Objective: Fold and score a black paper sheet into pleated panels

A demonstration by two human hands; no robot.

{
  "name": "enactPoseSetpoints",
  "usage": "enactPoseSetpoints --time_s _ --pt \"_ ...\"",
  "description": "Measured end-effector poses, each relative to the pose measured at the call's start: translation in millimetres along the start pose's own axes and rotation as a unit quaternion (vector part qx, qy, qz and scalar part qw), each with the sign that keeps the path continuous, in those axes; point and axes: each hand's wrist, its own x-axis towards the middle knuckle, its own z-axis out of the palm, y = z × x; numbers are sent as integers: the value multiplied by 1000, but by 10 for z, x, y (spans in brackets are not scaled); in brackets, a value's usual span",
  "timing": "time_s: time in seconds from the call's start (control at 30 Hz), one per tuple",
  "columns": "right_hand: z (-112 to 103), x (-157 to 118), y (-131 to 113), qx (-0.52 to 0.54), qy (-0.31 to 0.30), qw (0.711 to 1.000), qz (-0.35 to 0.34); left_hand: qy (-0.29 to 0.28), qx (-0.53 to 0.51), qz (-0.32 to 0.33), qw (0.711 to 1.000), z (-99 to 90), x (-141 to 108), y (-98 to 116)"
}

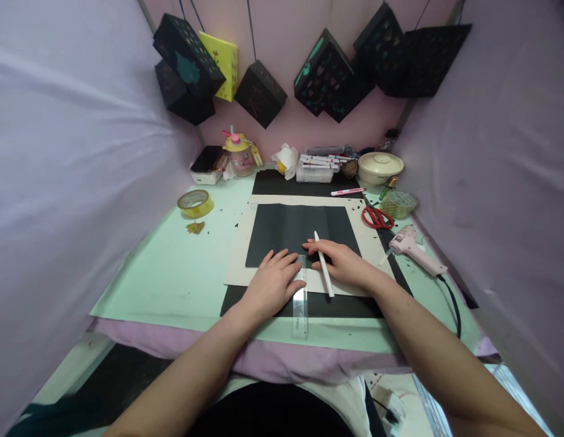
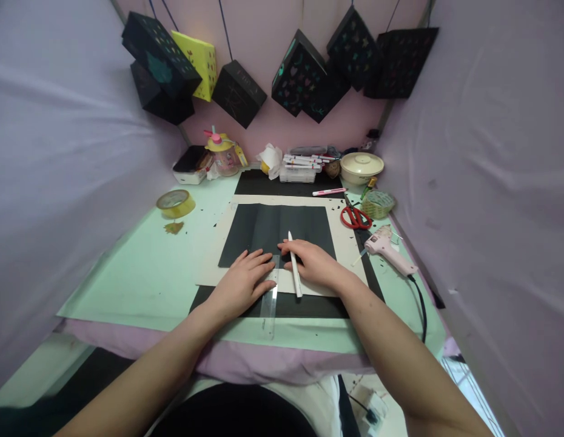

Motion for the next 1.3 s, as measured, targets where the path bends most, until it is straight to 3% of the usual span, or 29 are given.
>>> enactPoseSetpoints --time_s 0.27,0.47,0.67,1.3 --pt "-125 59 -184 87 169 980 67 8 5 10 1000 20 -4 -10" --pt "-1 286 -150 124 161 968 149 10 2 6 1000 15 -5 -6" --pt "178 259 -111 96 215 963 131 -4 4 -1 1000 -20 6 20" --pt "208 243 -84 88 203 969 106 16 11 12 1000 4 0 31"
